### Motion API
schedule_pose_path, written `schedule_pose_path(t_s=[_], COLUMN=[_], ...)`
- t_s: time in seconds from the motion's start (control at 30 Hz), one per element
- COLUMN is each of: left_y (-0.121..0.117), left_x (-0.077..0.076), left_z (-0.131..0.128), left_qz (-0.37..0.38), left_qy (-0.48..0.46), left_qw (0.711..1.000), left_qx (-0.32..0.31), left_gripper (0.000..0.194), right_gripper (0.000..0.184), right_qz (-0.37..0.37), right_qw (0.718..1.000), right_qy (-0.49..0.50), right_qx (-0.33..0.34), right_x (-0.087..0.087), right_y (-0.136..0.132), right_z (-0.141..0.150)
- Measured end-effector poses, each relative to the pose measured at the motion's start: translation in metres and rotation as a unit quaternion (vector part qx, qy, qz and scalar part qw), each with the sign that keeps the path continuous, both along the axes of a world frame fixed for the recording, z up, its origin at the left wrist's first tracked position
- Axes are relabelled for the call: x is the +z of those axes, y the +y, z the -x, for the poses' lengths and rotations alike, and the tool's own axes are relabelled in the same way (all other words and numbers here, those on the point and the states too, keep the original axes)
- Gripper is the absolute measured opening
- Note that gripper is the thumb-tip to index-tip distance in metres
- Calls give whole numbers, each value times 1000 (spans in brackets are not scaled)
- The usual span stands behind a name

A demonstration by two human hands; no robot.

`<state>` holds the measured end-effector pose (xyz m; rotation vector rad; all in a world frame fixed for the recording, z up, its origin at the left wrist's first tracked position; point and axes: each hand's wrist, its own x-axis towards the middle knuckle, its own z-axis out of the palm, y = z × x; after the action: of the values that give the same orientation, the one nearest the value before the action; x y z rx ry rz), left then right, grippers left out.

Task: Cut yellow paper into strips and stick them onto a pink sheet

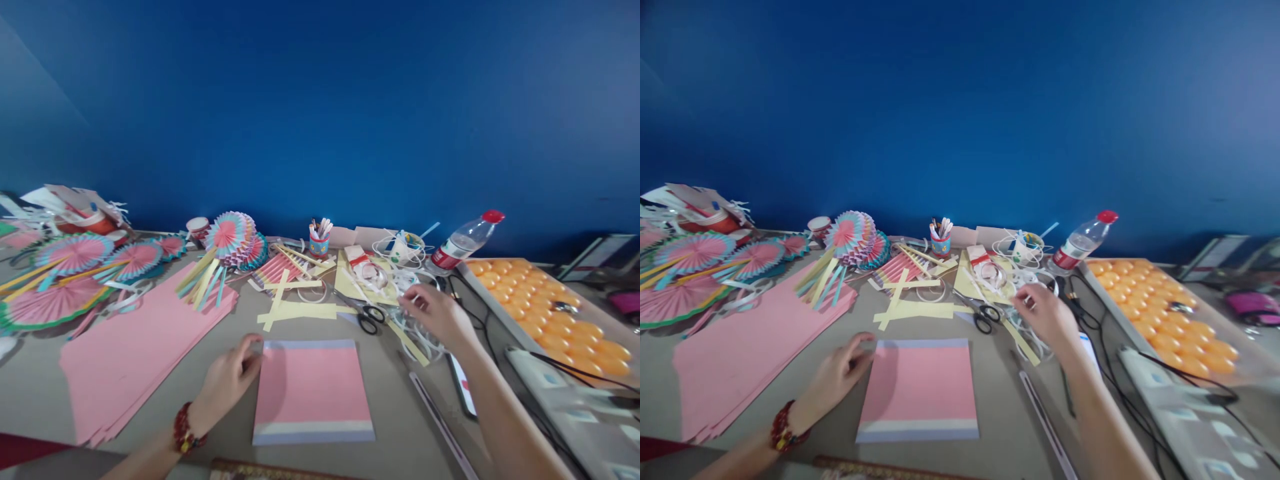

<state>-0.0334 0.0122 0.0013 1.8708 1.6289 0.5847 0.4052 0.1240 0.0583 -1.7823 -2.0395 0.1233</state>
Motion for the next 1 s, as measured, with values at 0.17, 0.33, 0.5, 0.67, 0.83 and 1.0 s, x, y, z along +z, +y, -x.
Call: schedule_pose_path(t_s=[0.17,0.33,0.5,0.67,0.83,1.0], left_y=[4,6,5,5,8,15], left_x=[2,5,4,6,11,17], left_z=[0,-2,1,0,3,3], left_qz=[-18,-12,-2,5,4,52], left_qy=[5,-3,-28,-46,-73,-191], left_qw=[1000,1000,1000,999,997,979], left_qx=[4,-4,-7,3,31,51], left_gripper=[31,29,29,29,29,35], right_gripper=[18,19,21,17,21,15], right_qz=[-16,-29,-35,-43,-51,-25], right_qw=[987,972,967,968,972,978], right_qy=[-148,-231,-245,-237,-229,-132], right_qx=[57,41,62,72,21,-159], right_x=[-33,-40,-32,-35,-14,26], right_y=[-47,-53,-43,-40,-35,-44], right_z=[19,18,7,11,-8,-12])
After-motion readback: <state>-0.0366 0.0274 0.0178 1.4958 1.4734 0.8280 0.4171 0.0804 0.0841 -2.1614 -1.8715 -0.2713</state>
